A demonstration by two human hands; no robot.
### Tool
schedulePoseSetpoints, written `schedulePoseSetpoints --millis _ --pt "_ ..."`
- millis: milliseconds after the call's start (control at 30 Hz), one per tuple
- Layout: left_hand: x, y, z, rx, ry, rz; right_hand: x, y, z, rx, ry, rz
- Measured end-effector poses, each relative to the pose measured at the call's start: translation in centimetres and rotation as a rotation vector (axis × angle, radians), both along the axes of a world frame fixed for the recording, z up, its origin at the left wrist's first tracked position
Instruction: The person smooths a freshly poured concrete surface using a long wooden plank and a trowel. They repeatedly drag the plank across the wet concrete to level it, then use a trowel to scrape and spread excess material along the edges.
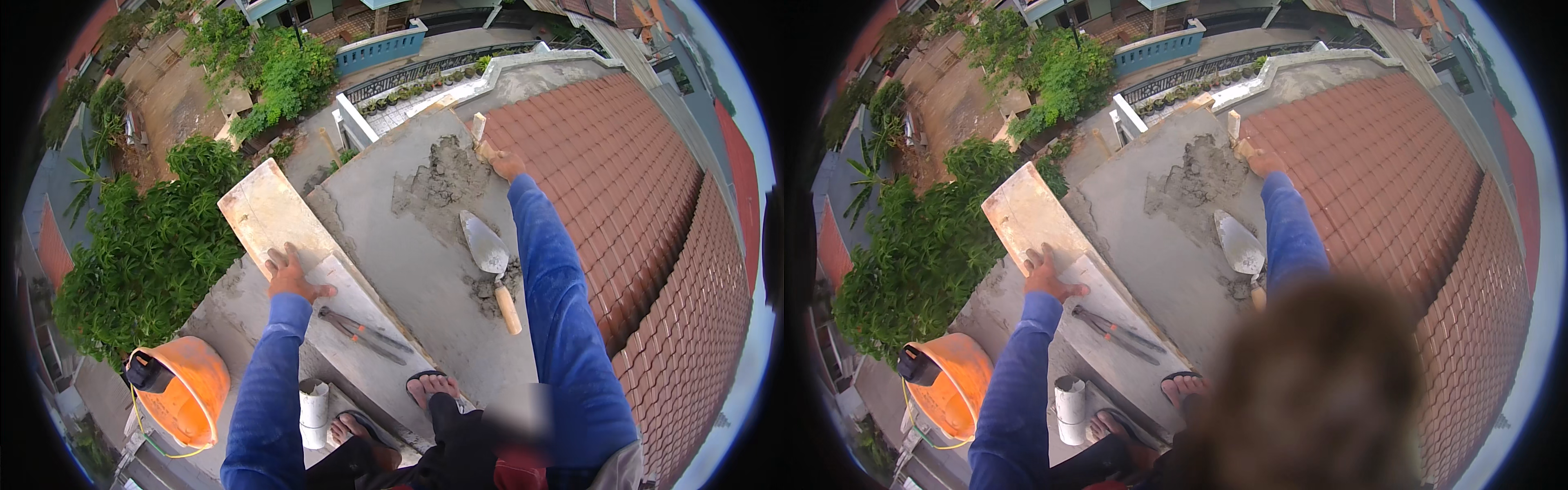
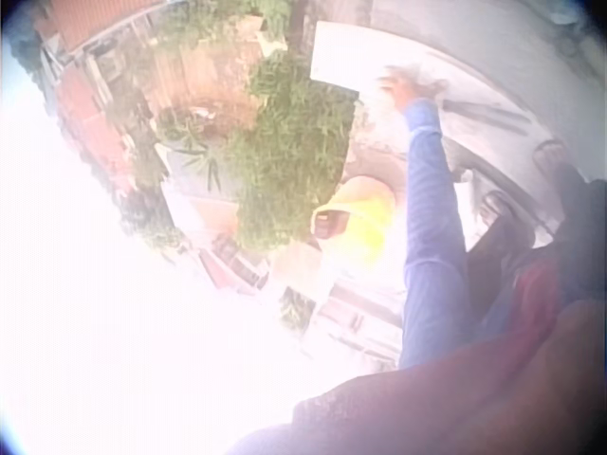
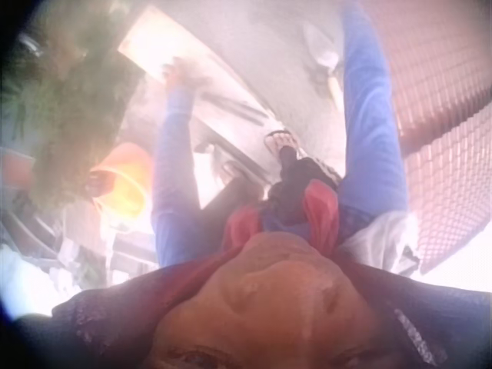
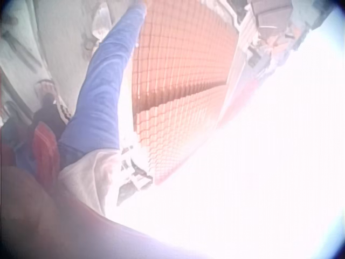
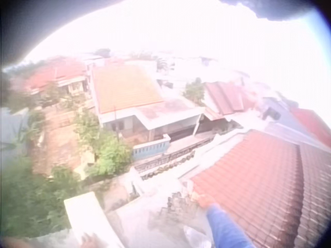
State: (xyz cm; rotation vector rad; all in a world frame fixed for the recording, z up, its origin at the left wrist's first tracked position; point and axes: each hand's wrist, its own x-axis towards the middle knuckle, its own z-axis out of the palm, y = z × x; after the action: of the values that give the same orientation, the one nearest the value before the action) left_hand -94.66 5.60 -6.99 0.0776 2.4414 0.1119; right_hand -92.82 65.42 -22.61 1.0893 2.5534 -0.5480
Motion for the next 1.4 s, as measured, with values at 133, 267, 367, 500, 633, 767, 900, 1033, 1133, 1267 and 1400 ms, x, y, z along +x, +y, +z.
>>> schedulePoseSetpoints --millis 133,267,367,500,633,767,900,1033,1133,1267,1400 --pt "0.0 -0.2 -0.4 0.002 0.020 -0.016 0.5 -1.5 1.0 -0.040 0.228 -0.200" --pt "0.1 -0.5 -0.5 0.024 0.040 -0.015 0.9 -2.2 3.1 -0.421 0.751 -0.655" --pt "0.2 -0.4 -0.4 0.023 0.027 -0.003 0.9 -0.7 5.2 -0.488 0.931 -0.669" --pt "0.1 -0.2 -0.1 0.033 0.026 0.008 1.8 1.0 8.2 -0.422 1.004 -0.725" --pt "0.1 -0.2 0.6 0.023 0.018 -0.015 3.9 -1.0 12.4 -0.620 1.103 -0.681" --pt "0.0 0.2 1.6 0.022 -0.021 -0.016 6.2 -5.8 18.1 -0.710 1.108 -0.656" --pt "-0.1 1.1 3.2 -0.006 -0.064 -0.014 8.5 -11.8 23.1 -0.976 1.065 -0.626" --pt "0.2 1.1 4.2 -0.040 -0.091 0.005 9.7 -18.0 27.1 -0.993 0.913 -0.541" --pt "0.2 -0.3 3.1 0.024 -0.074 -0.002 10.8 -22.5 29.4 -1.051 0.824 -0.501" --pt "-0.1 -3.6 -0.1 0.219 -0.014 0.001 13.2 -28.0 30.1 -1.216 0.787 -0.339" --pt "0.8 -4.7 -0.1 0.510 0.046 -0.011 14.1 -31.2 29.0 -1.277 0.630 -0.475"
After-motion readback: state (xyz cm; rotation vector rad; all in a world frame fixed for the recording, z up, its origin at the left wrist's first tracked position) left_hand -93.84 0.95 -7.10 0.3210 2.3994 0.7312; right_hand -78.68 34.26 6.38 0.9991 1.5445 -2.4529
